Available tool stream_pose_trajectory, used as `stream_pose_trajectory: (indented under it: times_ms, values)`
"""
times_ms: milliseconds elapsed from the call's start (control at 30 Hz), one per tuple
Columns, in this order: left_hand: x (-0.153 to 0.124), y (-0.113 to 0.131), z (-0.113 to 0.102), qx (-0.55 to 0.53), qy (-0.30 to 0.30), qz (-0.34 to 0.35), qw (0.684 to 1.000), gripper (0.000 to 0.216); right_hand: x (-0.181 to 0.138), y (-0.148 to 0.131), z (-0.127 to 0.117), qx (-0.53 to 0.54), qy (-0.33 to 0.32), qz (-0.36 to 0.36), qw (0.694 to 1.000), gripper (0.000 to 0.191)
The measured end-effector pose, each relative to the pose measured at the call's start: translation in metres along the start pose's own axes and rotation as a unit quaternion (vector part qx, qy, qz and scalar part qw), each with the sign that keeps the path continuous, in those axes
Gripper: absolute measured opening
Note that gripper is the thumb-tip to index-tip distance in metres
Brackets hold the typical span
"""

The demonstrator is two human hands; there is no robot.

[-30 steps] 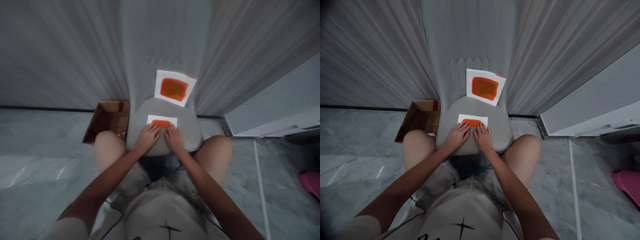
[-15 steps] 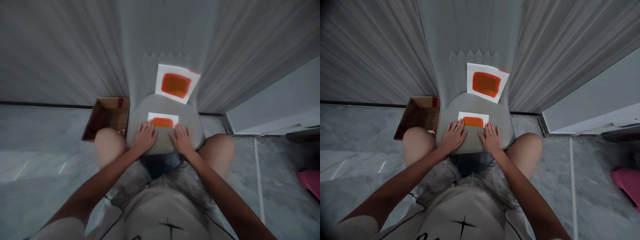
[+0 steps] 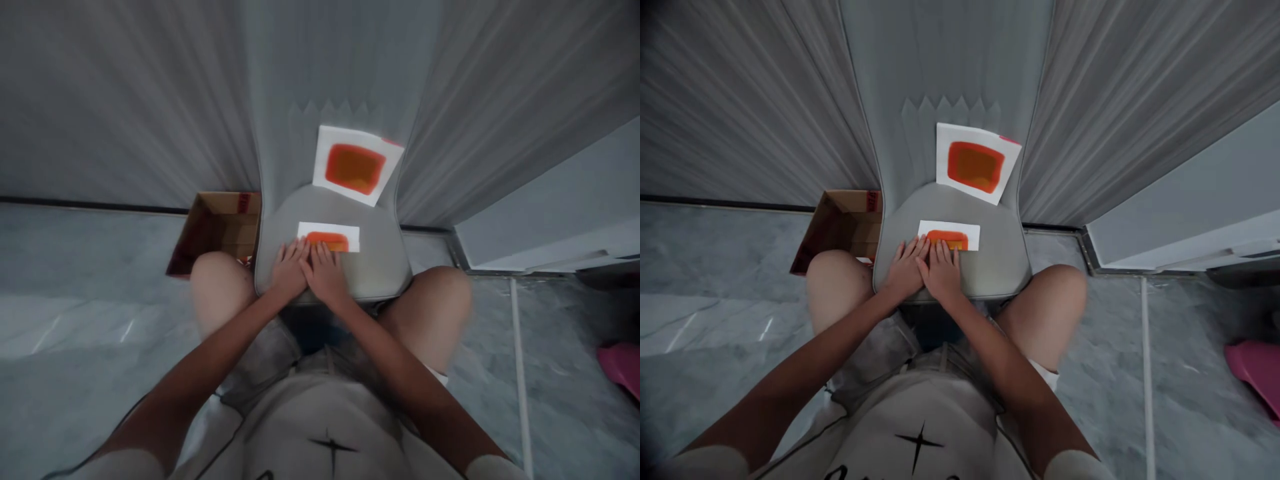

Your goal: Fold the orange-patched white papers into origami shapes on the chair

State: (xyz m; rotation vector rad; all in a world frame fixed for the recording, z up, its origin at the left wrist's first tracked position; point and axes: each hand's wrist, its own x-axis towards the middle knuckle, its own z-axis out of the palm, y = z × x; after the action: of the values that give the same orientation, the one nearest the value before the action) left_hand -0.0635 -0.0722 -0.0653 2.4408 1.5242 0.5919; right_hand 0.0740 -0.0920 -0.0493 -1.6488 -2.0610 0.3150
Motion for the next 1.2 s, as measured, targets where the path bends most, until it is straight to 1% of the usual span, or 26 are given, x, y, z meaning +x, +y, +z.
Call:
stream_pose_trajectory:
  times_ms: [100,200,300,400,500,667,767,800,867,933,967,1000,1100,1200]
  values:
    - [0.001,0.009,-0.006,0.042,-0.02,-0.011,0.999,0.065,-0.009,0.018,-0.003,-0.039,-0.011,0.005,0.999,0.061]
    - [0.003,0.016,-0.011,0.083,-0.043,-0.025,0.995,0.066,-0.026,0.034,-0.014,-0.084,-0.012,0.067,0.994,0.059]
    - [0.003,0.019,-0.013,0.1,-0.049,-0.039,0.993,0.066,-0.041,0.046,-0.021,-0.12,0.015,0.139,0.983,0.06]
    - [0.003,0.018,-0.011,0.099,-0.045,-0.041,0.993,0.066,-0.049,0.052,-0.022,-0.135,0.051,0.172,0.975,0.064]
    - [0.003,0.017,-0.008,0.096,-0.038,-0.036,0.994,0.066,-0.049,0.053,-0.02,-0.137,0.065,0.169,0.974,0.067]
    - [0.004,0.014,-0.009,0.088,-0.028,-0.031,0.995,0.067,-0.046,0.052,-0.02,-0.135,0.073,0.162,0.975,0.066]
    - [0.003,0.016,-0.013,0.088,0.008,-0.028,0.996,0.065,-0.046,0.052,-0.021,-0.134,0.07,0.16,0.975,0.066]
    - [0.002,0.018,-0.014,0.09,0.02,-0.012,0.996,0.061,-0.045,0.052,-0.021,-0.135,0.07,0.158,0.976,0.065]
    - [0.002,0.027,-0.013,0.089,0.021,0.057,0.994,0.055,-0.045,0.051,-0.021,-0.135,0.068,0.16,0.975,0.065]
    - [0.002,0.041,-0.009,0.076,-0.007,0.142,0.987,0.054,-0.045,0.051,-0.022,-0.137,0.06,0.166,0.975,0.064]
    - [0.002,0.048,-0.006,0.068,-0.022,0.169,0.983,0.054,-0.045,0.051,-0.023,-0.139,0.052,0.168,0.975,0.064]
    - [0.003,0.055,-0.002,0.062,-0.033,0.177,0.982,0.054,-0.045,0.051,-0.023,-0.14,0.044,0.168,0.975,0.063]
    - [0.005,0.067,0.005,0.058,-0.046,0.14,0.987,0.057,-0.045,0.052,-0.025,-0.142,0.03,0.168,0.975,0.061]
    - [0.005,0.062,0.002,0.06,-0.046,0.091,0.993,0.056,-0.044,0.053,-0.024,-0.145,0.039,0.173,0.973,0.062]
